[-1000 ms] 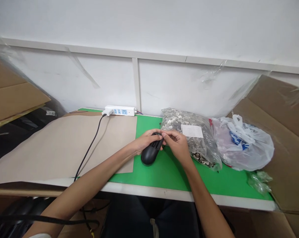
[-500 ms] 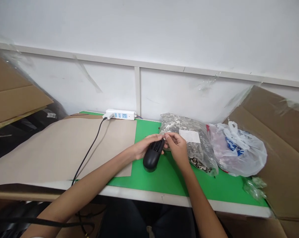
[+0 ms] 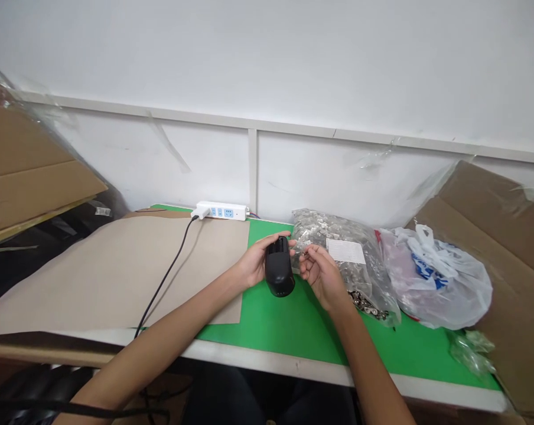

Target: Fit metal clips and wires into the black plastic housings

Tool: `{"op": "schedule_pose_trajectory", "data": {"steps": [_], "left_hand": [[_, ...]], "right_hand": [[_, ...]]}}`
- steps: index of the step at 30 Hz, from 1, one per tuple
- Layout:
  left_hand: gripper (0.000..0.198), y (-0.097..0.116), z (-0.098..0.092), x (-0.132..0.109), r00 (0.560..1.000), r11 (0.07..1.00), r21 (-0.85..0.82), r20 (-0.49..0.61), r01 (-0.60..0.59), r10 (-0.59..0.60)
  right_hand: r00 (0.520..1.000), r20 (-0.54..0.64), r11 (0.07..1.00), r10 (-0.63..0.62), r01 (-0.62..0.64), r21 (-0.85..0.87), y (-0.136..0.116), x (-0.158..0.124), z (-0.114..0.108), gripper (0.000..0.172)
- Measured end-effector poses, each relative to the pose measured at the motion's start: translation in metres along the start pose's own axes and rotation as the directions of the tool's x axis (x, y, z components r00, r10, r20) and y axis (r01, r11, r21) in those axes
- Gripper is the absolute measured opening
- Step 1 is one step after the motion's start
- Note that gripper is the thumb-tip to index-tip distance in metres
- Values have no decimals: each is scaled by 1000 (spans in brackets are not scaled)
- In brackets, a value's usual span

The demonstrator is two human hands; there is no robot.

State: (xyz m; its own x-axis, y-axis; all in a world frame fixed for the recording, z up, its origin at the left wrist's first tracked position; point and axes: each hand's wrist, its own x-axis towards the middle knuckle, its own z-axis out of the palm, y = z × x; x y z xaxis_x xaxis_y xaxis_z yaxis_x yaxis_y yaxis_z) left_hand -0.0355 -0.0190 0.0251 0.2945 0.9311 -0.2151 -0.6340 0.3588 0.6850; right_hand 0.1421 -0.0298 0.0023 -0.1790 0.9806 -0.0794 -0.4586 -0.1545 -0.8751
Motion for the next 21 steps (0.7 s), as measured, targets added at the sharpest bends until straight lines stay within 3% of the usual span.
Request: {"op": "schedule_pose_trajectory", "data": {"steps": [4, 7, 10, 11, 13, 15, 18, 20, 21], "left_hand": [[26, 1, 2, 0, 996, 996, -52, -59, -74, 71], [21, -2, 2, 1, 972, 978, -95, -165, -187, 170], [18, -7, -1, 4, 947, 965, -104, -243, -239, 208], [18, -9, -1, 5, 948, 966, -103, -243, -237, 206], [19, -12, -2, 6, 954, 968, -99, -216, -231, 206], [24, -13, -2, 4, 958, 966, -82, -172, -244, 228], [42, -14, -2, -3, 933, 934, 77, -65, -349, 354], [47, -16, -3, -11, 865, 833, 243, 74, -498, 496], [45, -18, -4, -14, 807, 746, 310, 179, -589, 563]], "right_hand": [[995, 31, 995, 99, -98, -38, 2, -5, 6, 60], [994, -47, 933, -103, 80, -352, 9, -9, 8, 67], [911, -26, 589, -411, 244, -770, 18, -13, 10, 74], [887, 3, 480, -462, 253, -840, 20, -15, 11, 76], [866, 36, 369, -499, 250, -895, 20, -16, 12, 77], [855, 27, 362, -518, 248, -899, 16, -16, 9, 71], [849, -15, 477, -528, 282, -832, 4, -15, 0, 56], [849, -19, 575, -527, 340, -744, -2, -14, -8, 52], [842, -4, 602, -540, 382, -702, -3, -14, -11, 51]]}}
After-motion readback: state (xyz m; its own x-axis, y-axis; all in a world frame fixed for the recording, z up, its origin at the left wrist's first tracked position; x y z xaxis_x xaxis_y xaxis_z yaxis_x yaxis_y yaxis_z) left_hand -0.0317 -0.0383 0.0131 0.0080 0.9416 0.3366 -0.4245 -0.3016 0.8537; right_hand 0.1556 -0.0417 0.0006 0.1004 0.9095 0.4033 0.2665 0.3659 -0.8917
